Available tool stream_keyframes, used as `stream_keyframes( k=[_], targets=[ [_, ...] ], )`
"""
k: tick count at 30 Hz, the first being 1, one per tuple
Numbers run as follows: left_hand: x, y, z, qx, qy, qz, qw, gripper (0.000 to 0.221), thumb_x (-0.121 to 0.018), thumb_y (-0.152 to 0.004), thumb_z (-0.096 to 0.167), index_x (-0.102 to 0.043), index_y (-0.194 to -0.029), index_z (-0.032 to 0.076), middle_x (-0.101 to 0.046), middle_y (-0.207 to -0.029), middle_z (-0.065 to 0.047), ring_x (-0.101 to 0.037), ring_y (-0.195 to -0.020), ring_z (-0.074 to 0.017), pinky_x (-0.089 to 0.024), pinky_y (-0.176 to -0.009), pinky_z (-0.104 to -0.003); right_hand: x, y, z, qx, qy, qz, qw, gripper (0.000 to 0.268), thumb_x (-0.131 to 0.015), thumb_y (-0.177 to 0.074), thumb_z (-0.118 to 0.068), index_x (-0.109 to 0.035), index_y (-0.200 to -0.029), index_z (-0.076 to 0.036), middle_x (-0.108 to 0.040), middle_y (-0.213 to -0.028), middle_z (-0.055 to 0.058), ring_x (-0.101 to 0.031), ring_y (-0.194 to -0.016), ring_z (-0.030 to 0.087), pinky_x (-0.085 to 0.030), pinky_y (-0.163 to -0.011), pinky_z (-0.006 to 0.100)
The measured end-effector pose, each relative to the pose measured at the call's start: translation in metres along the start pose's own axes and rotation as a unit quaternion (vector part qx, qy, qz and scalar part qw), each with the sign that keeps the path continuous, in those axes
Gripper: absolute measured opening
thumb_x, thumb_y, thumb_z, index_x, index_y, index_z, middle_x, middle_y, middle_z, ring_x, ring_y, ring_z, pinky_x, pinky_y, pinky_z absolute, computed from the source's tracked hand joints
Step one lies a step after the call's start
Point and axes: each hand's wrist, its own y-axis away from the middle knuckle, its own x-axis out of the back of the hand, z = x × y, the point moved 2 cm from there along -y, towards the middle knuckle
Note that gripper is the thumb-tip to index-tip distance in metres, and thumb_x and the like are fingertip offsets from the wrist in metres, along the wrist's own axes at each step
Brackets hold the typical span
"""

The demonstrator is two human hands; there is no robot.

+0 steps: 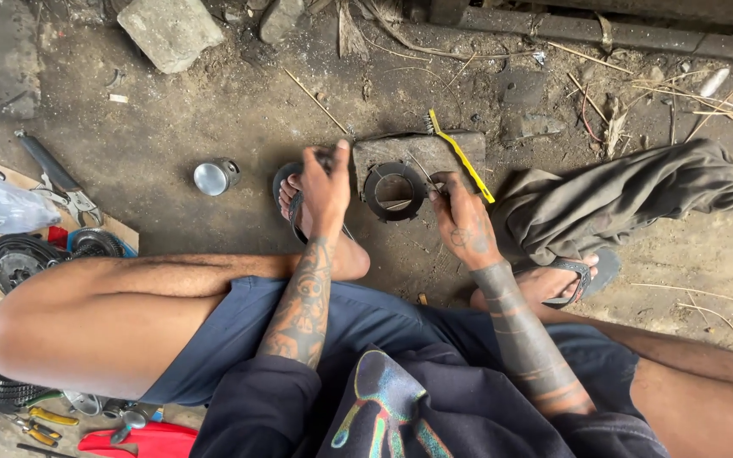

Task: Brushing and cleaning motorcycle clutch plates and housing to remove dirt and debris.

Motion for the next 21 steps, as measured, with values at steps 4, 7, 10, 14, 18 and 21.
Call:
stream_keyframes(
  k=[4, 7, 10, 14, 18, 21],
  targets=[
    [0.014, -0.007, -0.004, -0.019, 0.050, 0.021, 0.998, 0.053, -0.054, -0.103, 0.055, -0.056, -0.125, 0.007, -0.065, -0.128, -0.027, -0.063, -0.121, -0.0460, -0.047, -0.103, -0.058, -0.001, -0.003, 0.003, -0.020, 0.008, -0.005, 1.000, 0.025, -0.058, -0.104, -0.023, -0.058, -0.129, -0.017, -0.072, -0.094, 0.015, -0.071, -0.092, 0.043, -0.054, -0.078, 0.057],
    [0.004, 0.001, -0.008, -0.051, 0.030, -0.005, 0.998, 0.047, -0.058, -0.102, 0.050, -0.061, -0.118, 0.007, -0.068, -0.119, -0.024, -0.067, -0.112, -0.0426, -0.052, -0.095, -0.054, 0.001, -0.003, 0.005, -0.043, 0.024, 0.000, 0.999, 0.022, -0.057, -0.105, -0.024, -0.059, -0.126, -0.018, -0.072, -0.092, 0.015, -0.071, -0.091, 0.042, -0.054, -0.077, 0.055],
    [0.002, 0.004, -0.011, -0.076, -0.025, -0.044, 0.996, 0.050, -0.063, -0.099, 0.054, -0.064, -0.119, 0.008, -0.069, -0.114, -0.020, -0.070, -0.107, -0.0375, -0.054, -0.092, -0.053, -0.001, 0.000, 0.004, -0.098, 0.044, -0.018, 0.994, 0.024, -0.055, -0.105, -0.023, -0.057, -0.128, -0.017, -0.074, -0.102, 0.021, -0.070, -0.101, 0.047, -0.054, -0.086, 0.061],
    [0.001, 0.000, -0.017, -0.091, -0.059, -0.071, 0.992, 0.060, -0.070, -0.089, 0.059, -0.061, -0.119, 0.009, -0.067, -0.114, -0.020, -0.068, -0.108, -0.0435, -0.053, -0.087, -0.059, -0.007, 0.005, 0.000, -0.121, 0.072, -0.040, 0.989, 0.027, -0.055, -0.104, -0.026, -0.056, -0.130, -0.016, -0.074, -0.108, 0.023, -0.069, -0.104, 0.047, -0.053, -0.090, 0.062],
    [0.007, -0.005, -0.013, -0.051, -0.017, -0.045, 0.998, 0.046, -0.061, -0.098, 0.051, -0.064, -0.114, 0.008, -0.069, -0.108, -0.020, -0.071, -0.104, -0.0420, -0.056, -0.084, -0.054, -0.015, 0.005, 0.003, -0.123, 0.086, -0.055, 0.987, 0.031, -0.057, -0.103, -0.026, -0.055, -0.132, -0.015, -0.073, -0.115, 0.024, -0.069, -0.108, 0.047, -0.053, -0.092, 0.062],
    [0.007, -0.014, -0.025, -0.031, 0.031, -0.043, 0.998, 0.043, -0.060, -0.100, 0.047, -0.063, -0.112, 0.006, -0.067, -0.108, -0.022, -0.070, -0.104, -0.0399, -0.057, -0.083, -0.053, -0.016, 0.006, 0.005, -0.125, 0.081, -0.049, 0.988, 0.035, -0.059, -0.102, -0.030, -0.053, -0.133, -0.017, -0.073, -0.113, 0.023, -0.068, -0.110, 0.046, -0.053, -0.094, 0.062]
  ],
)
